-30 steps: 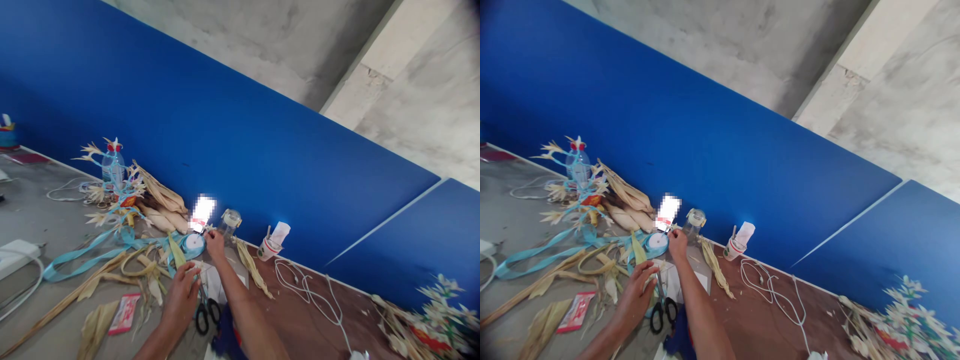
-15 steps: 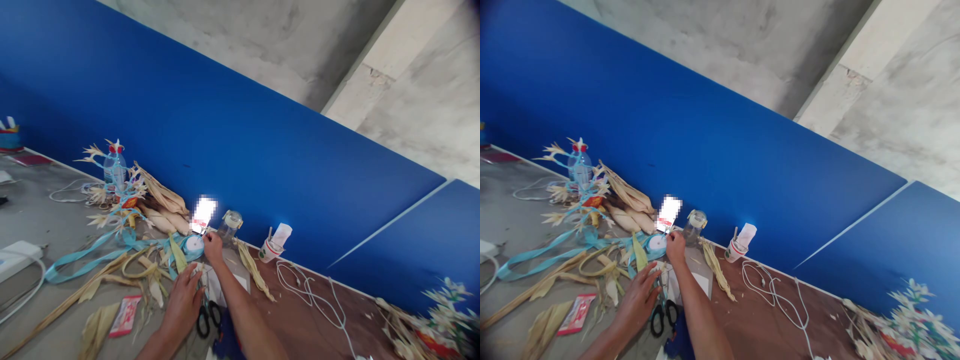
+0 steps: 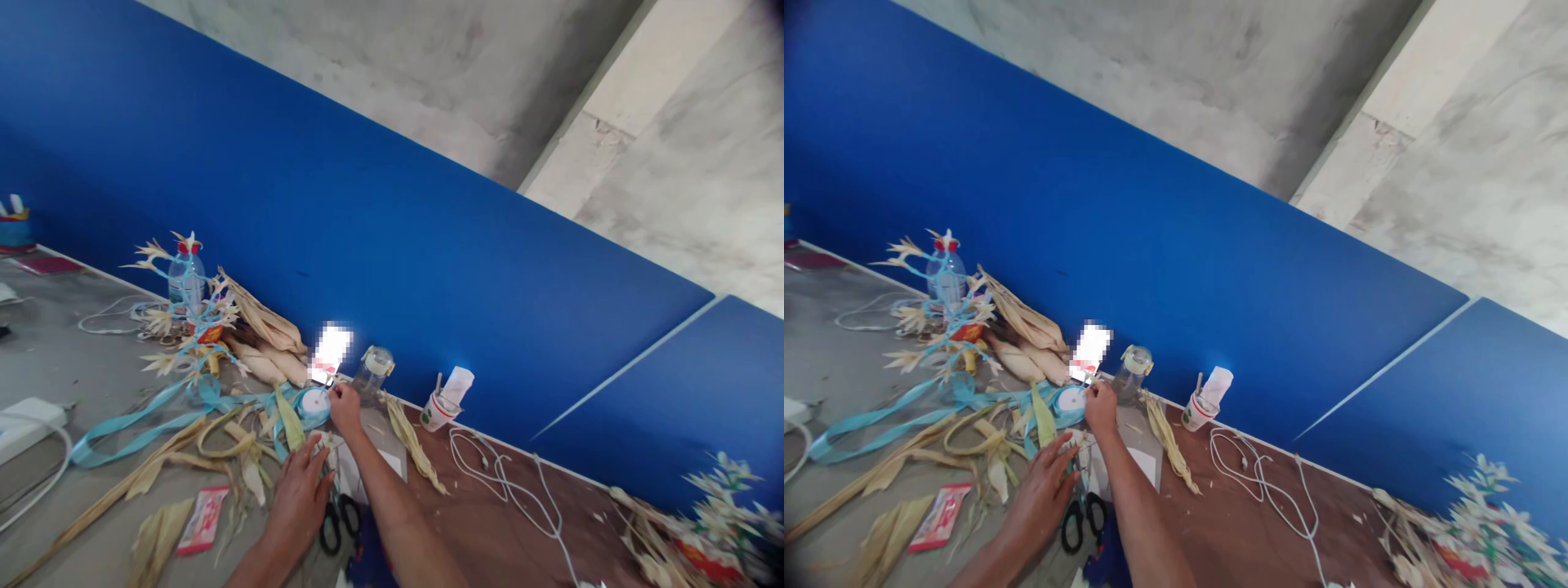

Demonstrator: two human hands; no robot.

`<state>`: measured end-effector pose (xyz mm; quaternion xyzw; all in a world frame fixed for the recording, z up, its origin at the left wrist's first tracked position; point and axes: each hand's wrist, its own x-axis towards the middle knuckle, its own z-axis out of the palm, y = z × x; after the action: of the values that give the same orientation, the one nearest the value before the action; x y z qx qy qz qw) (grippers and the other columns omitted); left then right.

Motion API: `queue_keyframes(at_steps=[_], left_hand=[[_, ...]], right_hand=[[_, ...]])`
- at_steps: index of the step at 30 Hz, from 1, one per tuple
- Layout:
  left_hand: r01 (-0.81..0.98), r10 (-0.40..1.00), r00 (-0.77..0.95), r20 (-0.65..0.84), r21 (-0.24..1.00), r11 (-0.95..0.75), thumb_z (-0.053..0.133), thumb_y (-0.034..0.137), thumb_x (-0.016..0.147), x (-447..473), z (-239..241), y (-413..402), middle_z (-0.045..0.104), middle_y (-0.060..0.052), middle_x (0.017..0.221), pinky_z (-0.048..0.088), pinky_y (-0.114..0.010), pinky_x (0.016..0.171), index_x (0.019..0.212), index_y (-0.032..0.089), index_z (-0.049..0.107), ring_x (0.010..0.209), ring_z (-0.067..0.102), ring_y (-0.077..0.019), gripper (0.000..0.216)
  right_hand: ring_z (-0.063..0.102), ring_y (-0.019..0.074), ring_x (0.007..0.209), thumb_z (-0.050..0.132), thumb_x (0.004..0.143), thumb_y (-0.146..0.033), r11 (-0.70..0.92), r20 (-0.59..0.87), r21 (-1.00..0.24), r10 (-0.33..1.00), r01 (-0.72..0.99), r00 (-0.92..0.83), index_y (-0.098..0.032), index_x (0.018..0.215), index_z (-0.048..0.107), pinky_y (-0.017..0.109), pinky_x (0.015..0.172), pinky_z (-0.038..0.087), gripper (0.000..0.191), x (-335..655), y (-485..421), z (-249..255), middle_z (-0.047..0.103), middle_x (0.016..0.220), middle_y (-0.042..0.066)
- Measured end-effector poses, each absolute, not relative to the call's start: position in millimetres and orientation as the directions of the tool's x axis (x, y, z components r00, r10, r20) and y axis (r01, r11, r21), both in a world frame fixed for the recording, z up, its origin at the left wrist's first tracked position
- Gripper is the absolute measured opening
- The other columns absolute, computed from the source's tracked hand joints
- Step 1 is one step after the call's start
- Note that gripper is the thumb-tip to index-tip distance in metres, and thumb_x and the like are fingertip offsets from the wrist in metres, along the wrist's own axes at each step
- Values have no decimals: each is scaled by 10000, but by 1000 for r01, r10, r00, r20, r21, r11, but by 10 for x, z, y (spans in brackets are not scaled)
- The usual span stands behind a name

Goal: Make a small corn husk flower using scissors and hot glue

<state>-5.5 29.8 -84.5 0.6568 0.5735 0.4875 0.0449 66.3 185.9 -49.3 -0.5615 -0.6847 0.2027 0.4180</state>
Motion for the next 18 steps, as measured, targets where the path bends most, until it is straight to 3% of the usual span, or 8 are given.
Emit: queue_keyframes(at_steps=[5,9,15,18], left_hand=[[704,796,-143,589,625,-336,516,208,772,-60,-843,301,578,-142,1220,454,-501,908,1030,218,626,1108,547,-304,281],[712,791,-147,593,619,-331,514,212,769,-69,-816,303,589,-132,1204,465,-483,895,1024,228,625,1095,555,-295,278],[706,785,-134,605,614,-352,502,215,773,-74,-742,297,603,-150,1172,454,-489,868,992,207,634,1061,561,-301,256],[704,788,-132,601,617,-353,481,223,793,-101,-651,293,644,-142,1068,439,-461,861,890,195,648,994,579,-282,195]], right_hand=[[528,154,622,548,668,-233,264,312,-799,950,540,-3,-199,527,534,239,626,413,146,679,1843,-480,545,558,-21],[544,141,591,580,641,-241,220,266,-854,963,471,33,-183,647,603,229,583,429,62,715,1770,-425,584,622,-11],[511,107,432,502,700,-247,136,166,-924,985,359,55,-150,999,604,225,430,416,330,918,1401,-318,615,723,14],[527,110,476,523,685,-225,142,163,-934,986,329,37,-163,922,630,226,480,438,267,1109,1113,-241,621,698,12]])
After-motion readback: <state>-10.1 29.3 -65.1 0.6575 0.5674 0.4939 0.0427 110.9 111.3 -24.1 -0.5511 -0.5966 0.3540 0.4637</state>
